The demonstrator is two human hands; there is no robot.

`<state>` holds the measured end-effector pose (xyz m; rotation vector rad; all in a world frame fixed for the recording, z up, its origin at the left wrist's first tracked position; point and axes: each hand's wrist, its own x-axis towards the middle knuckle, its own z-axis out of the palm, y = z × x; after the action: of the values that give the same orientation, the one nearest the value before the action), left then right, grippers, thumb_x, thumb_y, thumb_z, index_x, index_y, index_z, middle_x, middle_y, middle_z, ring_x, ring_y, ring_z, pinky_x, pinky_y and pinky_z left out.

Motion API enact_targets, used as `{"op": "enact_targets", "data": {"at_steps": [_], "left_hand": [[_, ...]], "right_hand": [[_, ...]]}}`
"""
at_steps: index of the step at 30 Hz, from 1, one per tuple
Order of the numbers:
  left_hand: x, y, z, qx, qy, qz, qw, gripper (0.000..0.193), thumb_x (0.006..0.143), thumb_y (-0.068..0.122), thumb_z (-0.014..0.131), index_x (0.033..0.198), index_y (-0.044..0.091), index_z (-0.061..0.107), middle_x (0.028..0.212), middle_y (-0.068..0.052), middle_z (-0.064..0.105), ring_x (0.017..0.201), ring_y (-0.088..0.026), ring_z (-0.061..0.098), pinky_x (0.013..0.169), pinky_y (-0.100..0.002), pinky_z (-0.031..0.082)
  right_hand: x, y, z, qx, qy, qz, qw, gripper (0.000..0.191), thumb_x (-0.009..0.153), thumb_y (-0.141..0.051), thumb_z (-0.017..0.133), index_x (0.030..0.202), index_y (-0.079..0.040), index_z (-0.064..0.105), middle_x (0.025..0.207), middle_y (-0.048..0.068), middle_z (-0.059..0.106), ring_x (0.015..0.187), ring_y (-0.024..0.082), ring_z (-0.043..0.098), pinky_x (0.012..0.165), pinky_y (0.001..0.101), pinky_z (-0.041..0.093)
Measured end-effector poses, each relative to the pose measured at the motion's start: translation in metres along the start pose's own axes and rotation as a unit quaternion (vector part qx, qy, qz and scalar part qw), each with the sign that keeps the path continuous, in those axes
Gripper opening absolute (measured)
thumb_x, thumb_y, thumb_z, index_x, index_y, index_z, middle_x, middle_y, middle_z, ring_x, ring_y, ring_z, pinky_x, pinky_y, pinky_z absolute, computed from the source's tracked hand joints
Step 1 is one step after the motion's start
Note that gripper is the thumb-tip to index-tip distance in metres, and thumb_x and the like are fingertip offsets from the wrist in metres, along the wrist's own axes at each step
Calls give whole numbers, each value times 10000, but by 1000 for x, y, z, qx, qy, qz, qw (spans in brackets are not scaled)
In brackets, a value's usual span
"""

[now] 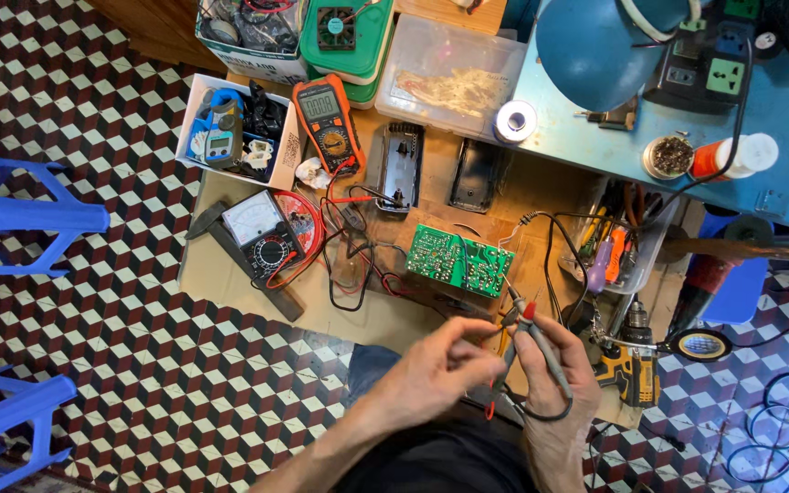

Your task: The person tests a green circuit board using multimeter probes and a heat gun. They repeatedly touch probes to various points on the board, flip it over, and apply heat to specific areas while holding the board with one hand.

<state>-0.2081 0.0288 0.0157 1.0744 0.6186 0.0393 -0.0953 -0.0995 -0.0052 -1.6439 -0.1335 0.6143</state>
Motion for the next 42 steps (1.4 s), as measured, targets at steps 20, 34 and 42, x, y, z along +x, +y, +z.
{"op": "enact_targets", "data": {"at_steps": [20,34,42], "left_hand": [[-15,25,-59,417,251,134,863,273,993,234,589,1210,108,697,921,-152,743,778,-379,712,621,-473,548],[-2,24,-45,455,247,146,843,244,969,237,622,1159,137,739,779,-150,737,659,-351,712,540,-477,533],[-5,11,-30,455,244,162,841,246,955,231,629,1144,135,755,786,-146,742,665,-337,722,554,-463,551]], "right_hand": [[18,-21,43,-99,-7,-94,991,339,1056,-221,572,1252,47,641,1087,145,724,1045,180,705,943,304,550],[17,-13,28,-74,-10,-68,995,323,1051,-229,579,1208,49,631,1082,131,708,1031,171,699,927,305,554],[7,-5,10,-82,-11,-38,996,306,1020,-217,581,1187,30,646,1062,127,720,1002,165,718,820,300,592]]}}
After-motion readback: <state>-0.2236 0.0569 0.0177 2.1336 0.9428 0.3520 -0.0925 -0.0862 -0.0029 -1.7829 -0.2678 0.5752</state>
